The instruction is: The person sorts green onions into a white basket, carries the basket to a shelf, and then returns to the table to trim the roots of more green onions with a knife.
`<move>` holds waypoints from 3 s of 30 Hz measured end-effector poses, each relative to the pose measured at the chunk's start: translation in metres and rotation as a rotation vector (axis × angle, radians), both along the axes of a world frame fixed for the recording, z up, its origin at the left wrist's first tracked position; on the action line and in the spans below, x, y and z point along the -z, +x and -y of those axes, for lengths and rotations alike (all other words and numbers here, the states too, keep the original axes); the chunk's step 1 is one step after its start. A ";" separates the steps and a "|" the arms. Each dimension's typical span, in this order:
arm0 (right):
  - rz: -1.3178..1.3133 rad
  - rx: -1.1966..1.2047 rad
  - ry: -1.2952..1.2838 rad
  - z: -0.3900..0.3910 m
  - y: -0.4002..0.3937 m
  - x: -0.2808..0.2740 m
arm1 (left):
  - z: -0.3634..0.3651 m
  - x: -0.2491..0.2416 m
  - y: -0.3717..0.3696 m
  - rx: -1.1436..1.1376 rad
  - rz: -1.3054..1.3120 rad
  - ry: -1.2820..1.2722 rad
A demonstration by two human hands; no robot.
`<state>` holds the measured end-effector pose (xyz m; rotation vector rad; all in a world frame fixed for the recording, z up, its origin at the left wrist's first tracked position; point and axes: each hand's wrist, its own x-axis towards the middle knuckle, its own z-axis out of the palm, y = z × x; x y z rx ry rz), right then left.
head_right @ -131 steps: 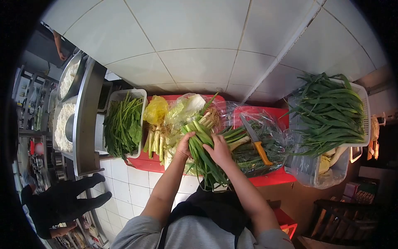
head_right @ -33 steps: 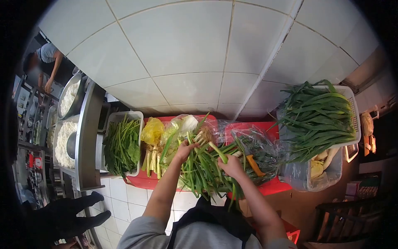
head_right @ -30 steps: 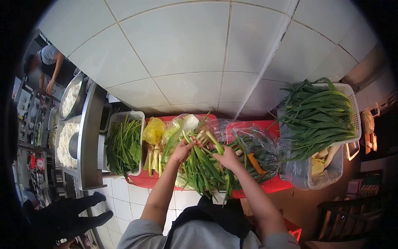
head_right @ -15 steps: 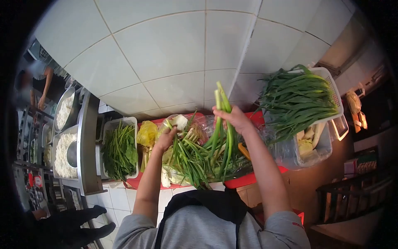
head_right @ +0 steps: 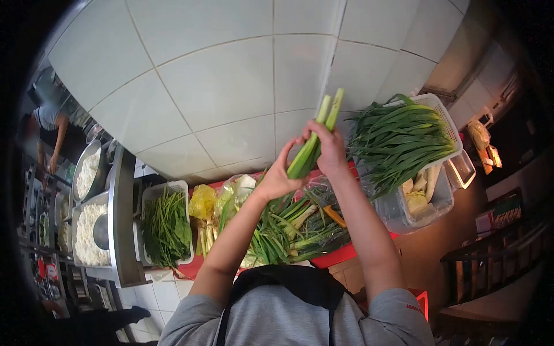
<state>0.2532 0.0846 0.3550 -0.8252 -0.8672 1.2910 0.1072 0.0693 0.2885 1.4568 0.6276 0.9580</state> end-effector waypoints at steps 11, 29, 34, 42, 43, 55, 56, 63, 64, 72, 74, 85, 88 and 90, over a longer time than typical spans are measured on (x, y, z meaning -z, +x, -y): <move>-0.073 0.230 -0.192 -0.029 0.108 0.000 | 0.044 0.097 -0.030 0.197 -0.291 -0.221; 0.992 0.751 -0.627 -0.101 0.513 0.062 | 0.203 0.277 -0.129 -0.400 -0.703 -0.438; 1.963 0.548 -0.120 -0.069 0.401 0.033 | 0.201 0.262 -0.069 -0.452 -0.570 -0.629; 2.144 0.346 -0.304 -0.095 0.407 0.075 | 0.207 0.220 -0.051 -0.459 -0.789 -0.528; 2.099 0.335 -0.342 -0.097 0.405 0.069 | 0.212 0.225 -0.060 -0.475 -0.776 -0.541; 1.250 -0.083 0.270 0.011 0.109 0.107 | 0.165 0.250 -0.131 -0.789 -0.831 -0.399; 1.266 -0.210 0.255 0.023 0.090 0.139 | 0.158 0.256 -0.132 -0.735 -0.825 -0.372; 1.306 -0.607 0.228 0.061 0.078 0.141 | 0.088 0.208 -0.076 -0.539 -0.574 -0.198; 1.356 -0.473 0.224 0.050 0.097 0.125 | 0.072 0.184 -0.060 -0.485 -0.517 -0.122; 1.711 0.381 0.211 -0.045 0.280 0.054 | -0.041 0.010 0.134 -0.061 -0.221 0.597; 1.855 0.412 0.268 -0.065 0.310 0.065 | -0.063 -0.008 0.195 -0.074 -0.266 0.741; 1.762 0.314 0.382 -0.092 0.339 0.067 | -0.147 0.016 0.335 -0.256 -1.022 0.972; 1.712 0.243 0.327 -0.092 0.339 0.058 | -0.154 0.003 0.334 -0.216 -1.102 1.042; 1.705 0.252 0.403 -0.095 0.343 0.055 | -0.160 -0.004 0.332 -0.154 -1.076 1.063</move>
